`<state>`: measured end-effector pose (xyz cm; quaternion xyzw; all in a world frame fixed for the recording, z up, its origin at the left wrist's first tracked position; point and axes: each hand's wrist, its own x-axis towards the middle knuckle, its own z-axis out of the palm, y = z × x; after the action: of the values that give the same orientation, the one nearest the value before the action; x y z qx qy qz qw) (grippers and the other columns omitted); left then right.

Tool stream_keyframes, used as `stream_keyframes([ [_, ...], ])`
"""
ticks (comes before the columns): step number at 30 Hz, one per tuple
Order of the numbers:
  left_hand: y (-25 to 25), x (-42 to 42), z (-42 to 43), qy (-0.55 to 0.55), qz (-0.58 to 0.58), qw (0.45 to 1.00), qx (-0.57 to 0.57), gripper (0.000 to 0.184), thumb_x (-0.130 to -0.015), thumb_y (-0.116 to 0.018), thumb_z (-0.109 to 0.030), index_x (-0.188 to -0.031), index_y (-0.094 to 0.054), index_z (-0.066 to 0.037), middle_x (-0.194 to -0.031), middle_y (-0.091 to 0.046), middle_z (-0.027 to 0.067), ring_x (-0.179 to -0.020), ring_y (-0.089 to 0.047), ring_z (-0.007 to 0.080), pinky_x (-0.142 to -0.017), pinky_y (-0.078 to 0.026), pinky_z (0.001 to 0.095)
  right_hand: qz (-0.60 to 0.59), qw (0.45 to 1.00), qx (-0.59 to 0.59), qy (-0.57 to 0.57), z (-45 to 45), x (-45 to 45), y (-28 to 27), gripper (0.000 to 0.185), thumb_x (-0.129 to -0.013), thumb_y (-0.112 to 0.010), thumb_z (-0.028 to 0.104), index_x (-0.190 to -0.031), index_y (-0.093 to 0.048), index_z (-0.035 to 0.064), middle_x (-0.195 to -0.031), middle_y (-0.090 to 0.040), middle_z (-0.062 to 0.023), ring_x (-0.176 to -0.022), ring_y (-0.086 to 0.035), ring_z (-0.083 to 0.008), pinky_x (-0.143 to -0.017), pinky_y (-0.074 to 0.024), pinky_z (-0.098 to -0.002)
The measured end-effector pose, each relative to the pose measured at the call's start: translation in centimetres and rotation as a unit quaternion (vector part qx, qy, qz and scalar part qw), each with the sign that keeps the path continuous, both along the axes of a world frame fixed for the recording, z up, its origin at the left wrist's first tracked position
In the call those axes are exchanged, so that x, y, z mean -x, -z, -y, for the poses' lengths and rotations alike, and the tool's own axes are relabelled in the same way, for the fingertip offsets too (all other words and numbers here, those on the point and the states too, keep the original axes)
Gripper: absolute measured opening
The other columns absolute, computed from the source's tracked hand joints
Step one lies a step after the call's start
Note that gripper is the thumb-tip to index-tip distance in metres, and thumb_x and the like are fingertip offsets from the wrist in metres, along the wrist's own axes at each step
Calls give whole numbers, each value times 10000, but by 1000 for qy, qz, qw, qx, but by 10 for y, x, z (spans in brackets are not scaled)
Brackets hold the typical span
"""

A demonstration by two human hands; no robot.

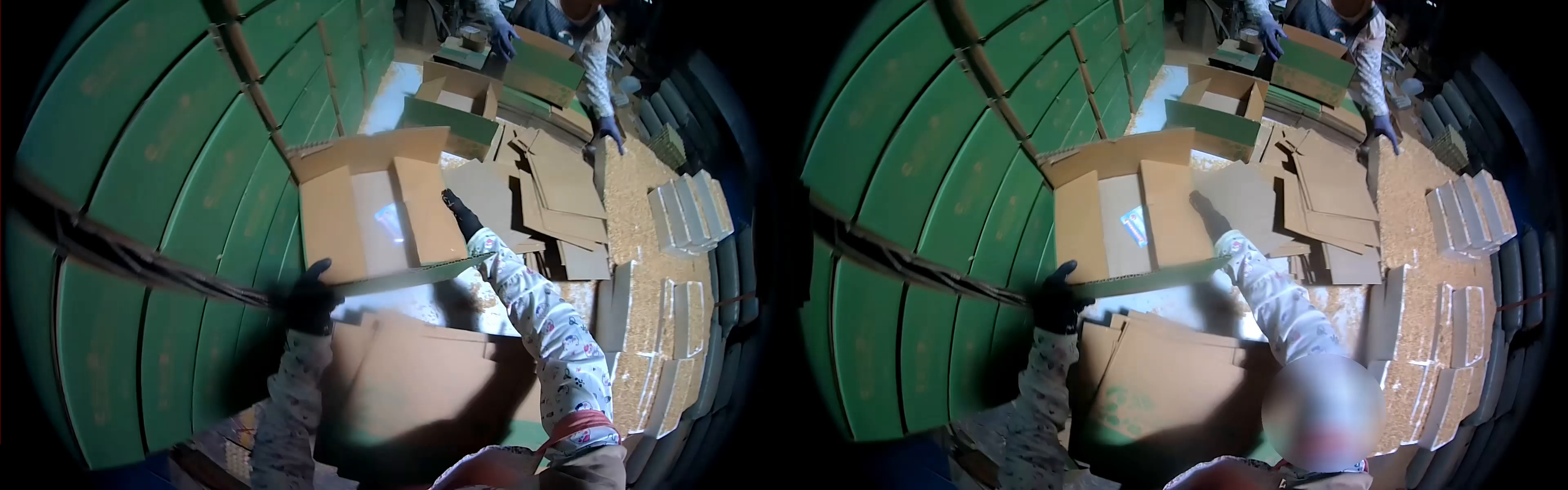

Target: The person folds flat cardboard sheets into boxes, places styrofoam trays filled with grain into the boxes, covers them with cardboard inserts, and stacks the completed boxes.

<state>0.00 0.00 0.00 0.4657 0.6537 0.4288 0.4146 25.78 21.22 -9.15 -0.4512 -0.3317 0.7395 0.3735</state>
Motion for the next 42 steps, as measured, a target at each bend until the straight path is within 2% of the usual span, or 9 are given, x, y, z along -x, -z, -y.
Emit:
stream_keyframes([
  [2, 32, 7, 37, -42, 66, 992, -99, 413, -768, -521, -128, -1145, -434, 18, -1046, -530, 144, -742, -565, 171, -580, -490, 251, -25, 989, 140, 45, 18, 1, 16, 477, -781, -533, 416, -1083, -500, 48, -944, -580, -119, -833, -571, -211, -718, -470, -330],
  [5, 56, 4, 3, 24, -416, 895, -162, 449, -716, -617, -234, -1094, -498, -23, -1064, -530, 121, -878, -533, 258, -737, -463, 361, 334, 924, -167, -79, -50, 5, 104, 338, -808, -483, 305, -1017, -538, 44, -912, -588, -109, -816, -574, -224, -700, -469, -323],
  [9, 64, 21, 22, 53, -632, 756, -162, 382, -701, -608, -365, -970, -577, -95, -941, -576, 62, -843, -543, 219, -682, -456, 337, 370, 842, -387, -60, -47, 29, 95, 273, -793, -417, 197, -1009, -532, 75, -994, -559, -102, -913, -550, -243, -735, -454, -327],
  [12, 50, 23, 27, 73, -641, 748, -152, 397, -739, -597, -332, -1044, -526, -87, -985, -563, 92, -895, -531, 229, -736, -459, 334, 582, 595, -502, -235, -56, 37, 64, 354, -822, -365, 232, -1143, -457, 117, -1227, -413, -61, -1120, -400, -240, -910, -350, -339],
  [14, 56, 23, 30, -83, -66, 988, -115, 407, -769, -565, -359, -1059, -507, -79, -1001, -558, 82, -879, -535, 219, -760, -455, 324, 621, 537, -507, -263, -64, 44, 78, 404, -831, -340, 267, -1217, -379, 151, -1306, -309, -38, -1182, -310, -259, -981, -246, -365],
  [15, 59, 23, 35, -157, 246, 954, -72, 413, -784, -549, -373, -1066, -498, -76, -1009, -556, 76, -871, -538, 214, -771, -453, 319, 639, 506, -508, -278, -66, 48, 78, 433, -836, -327, 284, -1254, -341, 169, -1345, -257, -27, -1213, -266, -268, -1017, -194, -379],
  [28, 70, 37, 24, -46, 344, 921, -177, 384, -781, -564, -310, -1082, -484, -85, -1076, -518, 141, -907, -537, 316, -698, -490, 532, 591, 497, -527, -356, 9, -30, 44, 324, -787, -453, 349, -1072, -517, 208, -1279, -360, -44, -1173, -318, -288, -887, -207, -595],
  [37, 110, 58, -7, -85, 363, 924, -86, 382, -816, -532, -237, -1071, -432, 29, -1062, -485, 187, -870, -541, 335, -693, -493, 517, 658, 505, -328, -452, 99, -141, -18, 471, -719, -533, 301, -1147, -426, 135, -1133, -458, -148, -1033, -466, -300, -888, -345, -411],
  [42, 141, 40, -43, 18, 300, 949, -95, 311, -827, -510, -219, -1020, -491, 24, -895, -543, 148, -739, -551, 244, -581, -502, 398, 632, 624, -203, -412, 101, -181, -65, 479, -714, -567, 388, -1085, -496, 94, -1063, -522, -122, -972, -506, -278, -818, -395, -409],
])
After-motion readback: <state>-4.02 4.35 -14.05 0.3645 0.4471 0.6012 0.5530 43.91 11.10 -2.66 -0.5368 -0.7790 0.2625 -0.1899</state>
